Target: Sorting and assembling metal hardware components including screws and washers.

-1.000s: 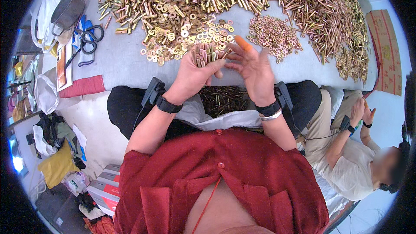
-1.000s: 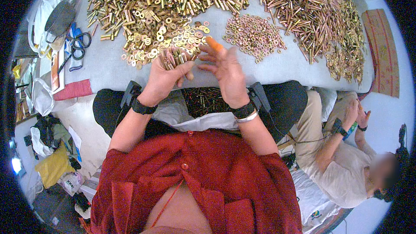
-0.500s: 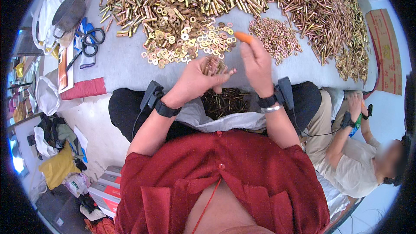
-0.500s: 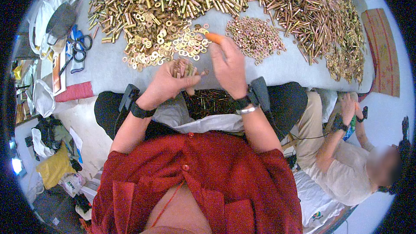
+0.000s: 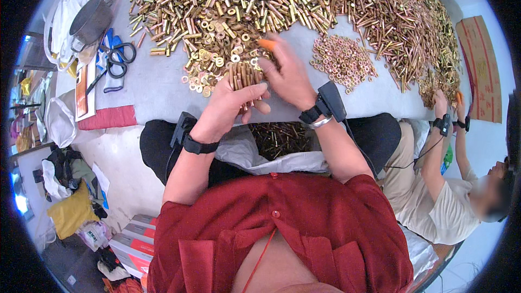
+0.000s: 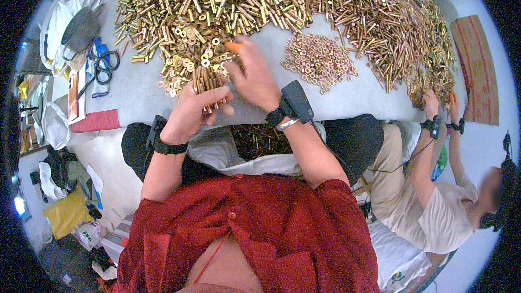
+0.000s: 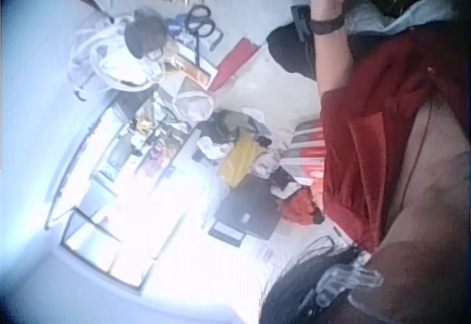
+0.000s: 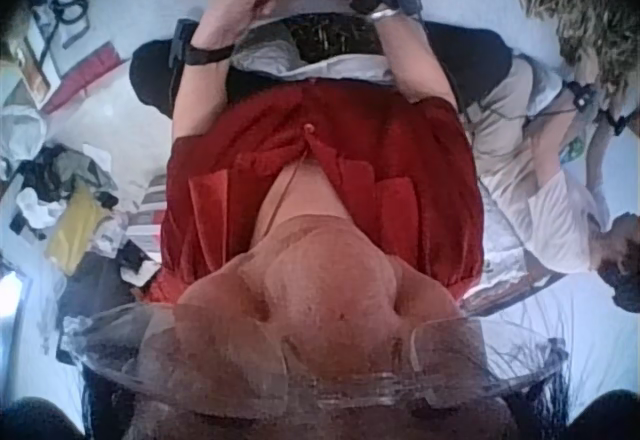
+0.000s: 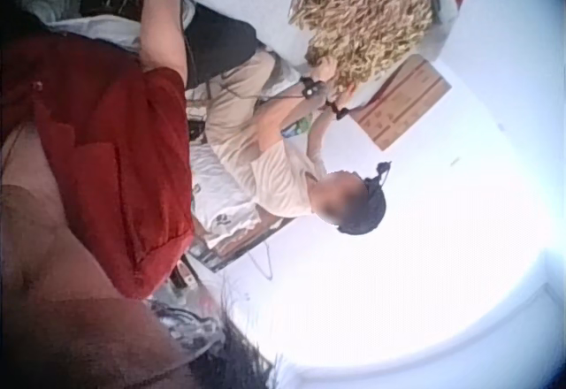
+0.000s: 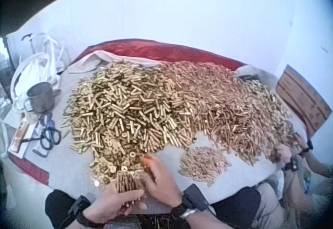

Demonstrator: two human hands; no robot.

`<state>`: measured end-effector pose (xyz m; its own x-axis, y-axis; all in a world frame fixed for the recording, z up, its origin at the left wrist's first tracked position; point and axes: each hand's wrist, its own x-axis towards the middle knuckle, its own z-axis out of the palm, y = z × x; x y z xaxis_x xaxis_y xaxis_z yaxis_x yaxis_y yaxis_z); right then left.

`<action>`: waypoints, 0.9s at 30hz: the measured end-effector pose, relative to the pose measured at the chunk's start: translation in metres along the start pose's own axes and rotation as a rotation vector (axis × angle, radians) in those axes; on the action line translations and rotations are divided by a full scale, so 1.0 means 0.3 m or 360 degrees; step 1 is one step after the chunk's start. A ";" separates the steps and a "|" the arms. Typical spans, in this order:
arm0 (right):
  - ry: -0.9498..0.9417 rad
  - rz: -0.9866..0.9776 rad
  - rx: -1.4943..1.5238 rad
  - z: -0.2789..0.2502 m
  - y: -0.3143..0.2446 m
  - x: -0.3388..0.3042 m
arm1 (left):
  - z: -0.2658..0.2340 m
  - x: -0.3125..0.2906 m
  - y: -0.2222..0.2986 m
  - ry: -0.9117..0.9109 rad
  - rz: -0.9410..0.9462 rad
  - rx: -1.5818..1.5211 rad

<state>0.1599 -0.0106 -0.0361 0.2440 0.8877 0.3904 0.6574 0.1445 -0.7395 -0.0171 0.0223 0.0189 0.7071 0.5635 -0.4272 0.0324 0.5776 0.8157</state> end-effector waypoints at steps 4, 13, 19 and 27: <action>0.0537 0.0098 -0.0439 -0.063 0.074 0.085 | 0.008 0.012 0.001 0.0101 -0.0146 -0.0246; 0.0456 0.0152 -0.0539 -0.049 0.185 0.187 | -0.031 0.039 -0.045 0.0081 -0.0290 -0.0460; 0.0458 -0.0015 -0.0605 -0.114 0.130 0.056 | -0.004 0.017 -0.024 0.0068 -0.0330 -0.0435; 0.0571 -0.0003 -0.0786 -0.108 0.146 0.193 | -0.006 0.032 -0.045 0.0080 -0.0173 -0.0359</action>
<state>0.2260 0.0331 -0.0282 0.4109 0.6724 0.6156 0.8901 -0.1497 -0.4306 -0.0122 0.0209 0.0031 0.6718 0.5162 -0.5312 -0.0558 0.7504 0.6586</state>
